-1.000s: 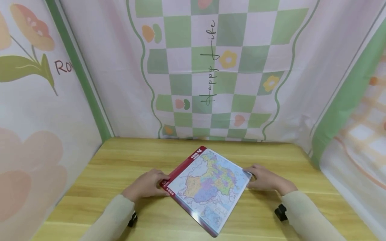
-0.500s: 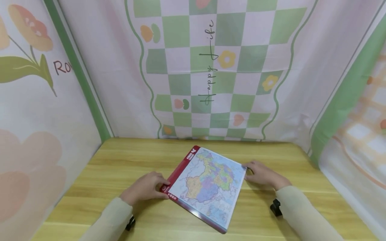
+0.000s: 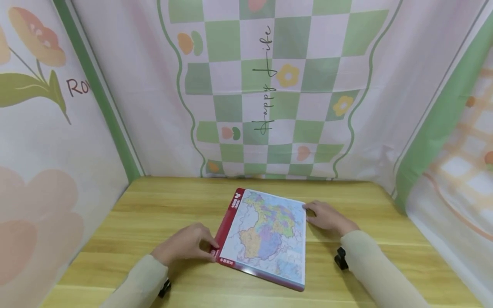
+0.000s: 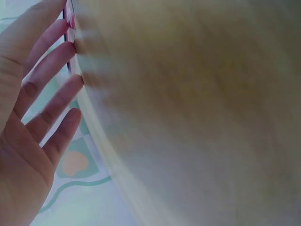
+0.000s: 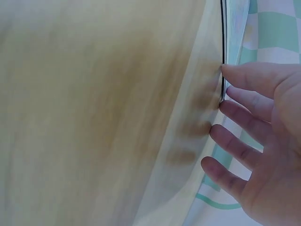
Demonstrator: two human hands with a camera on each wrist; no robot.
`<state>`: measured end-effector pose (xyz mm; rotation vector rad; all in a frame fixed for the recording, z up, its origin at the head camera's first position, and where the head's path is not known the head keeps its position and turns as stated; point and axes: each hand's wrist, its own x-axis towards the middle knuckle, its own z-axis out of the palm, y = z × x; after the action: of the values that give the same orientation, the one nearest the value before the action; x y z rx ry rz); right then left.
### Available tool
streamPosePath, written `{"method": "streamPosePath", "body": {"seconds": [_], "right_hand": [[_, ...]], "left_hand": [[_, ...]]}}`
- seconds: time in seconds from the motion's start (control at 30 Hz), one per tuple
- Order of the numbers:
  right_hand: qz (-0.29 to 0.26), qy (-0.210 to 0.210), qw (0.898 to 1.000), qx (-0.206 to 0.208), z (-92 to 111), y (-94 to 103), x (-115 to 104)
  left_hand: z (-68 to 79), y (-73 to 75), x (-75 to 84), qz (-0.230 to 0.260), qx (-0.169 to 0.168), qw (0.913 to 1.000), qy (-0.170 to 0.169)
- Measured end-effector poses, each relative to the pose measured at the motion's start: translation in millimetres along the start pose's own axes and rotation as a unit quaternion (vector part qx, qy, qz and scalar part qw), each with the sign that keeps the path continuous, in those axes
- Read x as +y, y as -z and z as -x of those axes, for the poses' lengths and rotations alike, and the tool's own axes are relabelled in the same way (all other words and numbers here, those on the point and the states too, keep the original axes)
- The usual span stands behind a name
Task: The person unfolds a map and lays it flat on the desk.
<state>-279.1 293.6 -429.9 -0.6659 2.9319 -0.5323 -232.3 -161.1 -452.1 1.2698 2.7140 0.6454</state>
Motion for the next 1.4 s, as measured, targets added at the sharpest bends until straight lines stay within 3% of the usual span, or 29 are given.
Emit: {"method": "streamPosePath", "body": {"seconds": [0.13, 0.3, 0.5, 0.63, 0.87, 1.2, 1.4], "right_hand": [[0.004, 0.006, 1.0, -0.001, -2.5, -1.2, -0.3], [0.001, 0.016, 1.0, -0.007, 0.9, -3.6, -1.2], [-0.009, 0.022, 0.999, -0.026, 13.7, -5.2, -6.0], [-0.014, 0.025, 0.999, -0.032, 22.7, -5.4, -11.6], [-0.018, 0.044, 0.998, -0.045, 35.5, -2.9, -24.5], [-0.015, 0.022, 0.997, -0.076, 46.6, -6.4, -37.5], [-0.01, 0.021, 0.997, -0.073, 48.4, -8.2, -38.9]], "left_hand": [[0.4, 0.8, 0.9, 0.014, -0.012, 0.9996, 0.02], [-0.7, 1.8, -0.5, 0.024, -0.003, 0.9988, 0.042], [-9.2, -0.7, -6.6, -0.022, 0.023, 0.9988, 0.037], [-15.8, -1.8, -11.5, -0.047, 0.03, 0.9971, 0.052], [-29.8, -3.4, -17.4, -0.032, 0.018, 0.9948, 0.095], [-37.7, 0.2, -8.8, -0.023, 0.001, 0.996, 0.086], [-38.1, 0.3, -5.8, -0.026, -0.019, 0.9935, 0.109]]}}
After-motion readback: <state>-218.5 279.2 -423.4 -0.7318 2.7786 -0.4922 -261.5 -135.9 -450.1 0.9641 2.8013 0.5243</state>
